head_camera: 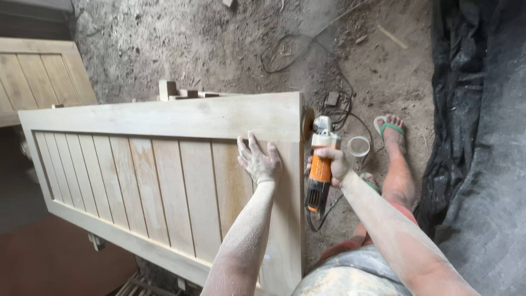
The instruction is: The person sands the surface and edges of a wooden door using a handheld power sander.
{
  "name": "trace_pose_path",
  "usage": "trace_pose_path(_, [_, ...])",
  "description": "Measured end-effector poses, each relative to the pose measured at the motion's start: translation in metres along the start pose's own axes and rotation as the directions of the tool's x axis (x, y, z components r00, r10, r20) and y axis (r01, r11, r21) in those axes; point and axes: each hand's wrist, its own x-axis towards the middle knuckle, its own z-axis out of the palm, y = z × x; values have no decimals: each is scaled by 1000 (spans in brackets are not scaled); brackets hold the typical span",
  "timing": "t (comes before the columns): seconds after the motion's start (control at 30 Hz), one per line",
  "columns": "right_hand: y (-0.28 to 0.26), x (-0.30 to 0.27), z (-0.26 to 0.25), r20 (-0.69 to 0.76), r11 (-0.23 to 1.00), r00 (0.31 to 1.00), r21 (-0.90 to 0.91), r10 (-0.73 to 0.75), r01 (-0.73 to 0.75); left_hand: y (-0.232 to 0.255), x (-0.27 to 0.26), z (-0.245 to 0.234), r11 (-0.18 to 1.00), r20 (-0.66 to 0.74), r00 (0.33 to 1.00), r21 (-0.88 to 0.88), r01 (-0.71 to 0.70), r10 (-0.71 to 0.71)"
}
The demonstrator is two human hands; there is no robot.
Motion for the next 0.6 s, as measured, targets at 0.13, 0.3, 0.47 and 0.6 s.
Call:
trace_pose_path(0.13, [-6,11,-4,-16,999,1000,27,-23,23,7,12,3,999,-25,999,-7,-41,41])
trace_pose_path(0.3, [1,6,-12,-15,1000,1000,22,12,-11,-3,8,9,1000,-11,1000,-2,-14,13])
trace_pose_path(0.47, [-12,-1,13,54,999,998,-5,-45,45,-3,5,10,999,-50,998,-21,-37,36])
trace_pose_path(0.6, [-31,0,29,114,997,992,66,-50,43,1,11,12,999,-43,998,-12,-35,35])
